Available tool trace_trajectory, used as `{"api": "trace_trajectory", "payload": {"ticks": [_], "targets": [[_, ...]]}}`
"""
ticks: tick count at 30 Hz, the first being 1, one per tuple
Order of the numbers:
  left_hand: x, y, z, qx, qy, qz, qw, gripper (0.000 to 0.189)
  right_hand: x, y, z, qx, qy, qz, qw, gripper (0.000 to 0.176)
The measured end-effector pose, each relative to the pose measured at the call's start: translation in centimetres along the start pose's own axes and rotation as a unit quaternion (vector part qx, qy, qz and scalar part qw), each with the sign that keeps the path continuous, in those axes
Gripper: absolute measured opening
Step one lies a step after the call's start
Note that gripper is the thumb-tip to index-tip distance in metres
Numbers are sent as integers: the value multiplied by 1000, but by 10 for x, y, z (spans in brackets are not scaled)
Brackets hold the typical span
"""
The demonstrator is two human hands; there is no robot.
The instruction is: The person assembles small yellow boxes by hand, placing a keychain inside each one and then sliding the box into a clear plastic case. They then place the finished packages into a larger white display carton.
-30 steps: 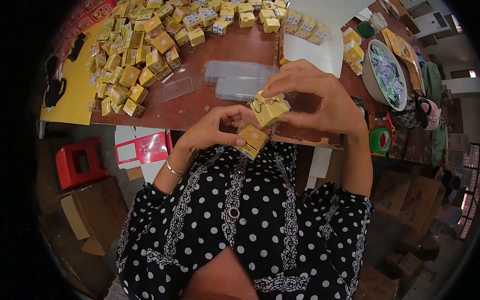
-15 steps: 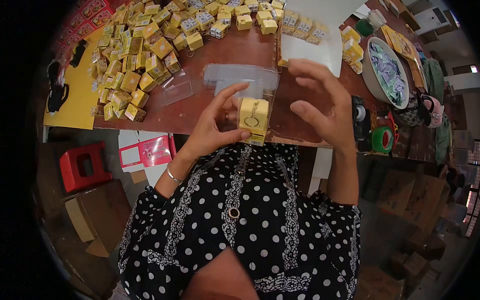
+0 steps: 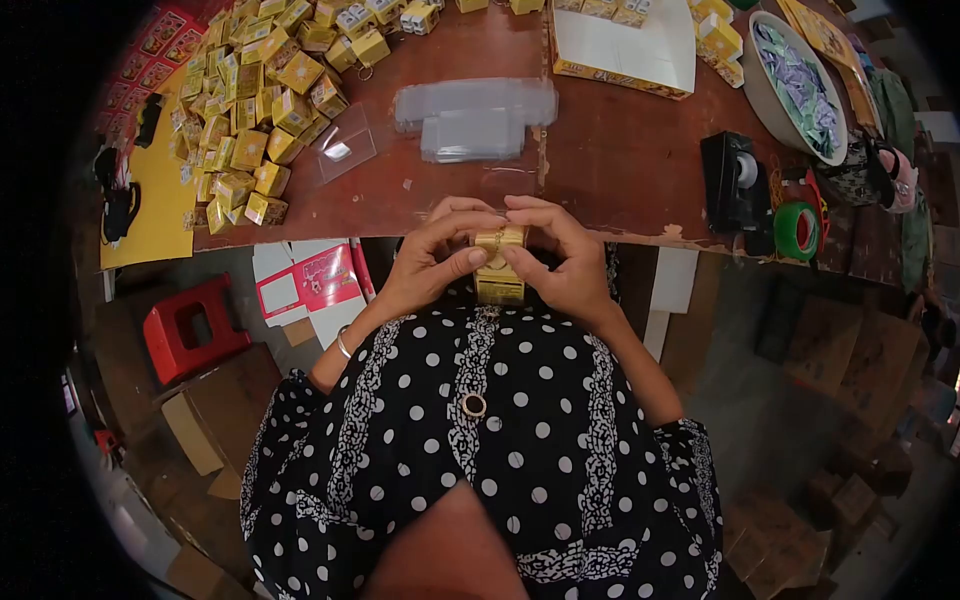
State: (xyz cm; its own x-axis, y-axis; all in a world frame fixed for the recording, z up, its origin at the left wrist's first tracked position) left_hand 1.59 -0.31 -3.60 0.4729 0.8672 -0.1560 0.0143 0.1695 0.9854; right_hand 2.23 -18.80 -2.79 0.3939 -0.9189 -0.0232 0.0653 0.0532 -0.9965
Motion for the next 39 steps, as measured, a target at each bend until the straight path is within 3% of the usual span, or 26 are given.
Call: {"api": "trace_trajectory", "payload": {"ticks": [2,4,8,10,11,14,19,25,30,34,39], "targets": [[0,-2,-1,-6,8,8,1000,36,2,10,-6,-32,-9,-6,999,35],[0,-6,1,-15,15,16,1000,32,2,3,-4,43,-25,-143,989,34],[-5,-11,12,-23,36,-128,991,23,2,8,-7,30,12,-18,999,32],[-4,-9,15,-18,59,-173,983,19,3,-1,-6,147,14,-120,982,32],[-3,-9,15,-3,60,-137,989,18,3,-4,-7,146,15,-119,982,32],[0,-11,13,21,46,-92,994,18,5,-11,-10,76,4,-117,990,28],[-2,2,13,-13,15,-22,1000,17,10,-7,-10,4,-12,47,999,16],[-9,22,16,18,6,54,998,18,10,-25,-6,-57,11,18,998,15],[-10,26,18,-15,20,123,992,14,14,-31,-2,-66,16,-22,997,9],[-8,25,18,5,41,97,994,12,13,-33,4,-66,10,-21,998,8],[-4,25,16,-61,40,158,985,15,7,-28,1,-54,40,-38,997,7]]}}
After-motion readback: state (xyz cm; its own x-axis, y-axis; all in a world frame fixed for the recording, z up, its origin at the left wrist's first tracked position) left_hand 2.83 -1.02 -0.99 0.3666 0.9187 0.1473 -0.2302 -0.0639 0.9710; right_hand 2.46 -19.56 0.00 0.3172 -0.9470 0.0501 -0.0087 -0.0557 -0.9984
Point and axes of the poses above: each hand's wrist, its own z-axis towards the middle knuckle, its own x-axis out of the back of the hand, y = z × x, the point moved 5 cm from there along z, towards the middle knuckle, and after that the axes turned 5 degrees about -y, right-handed, at the moved point
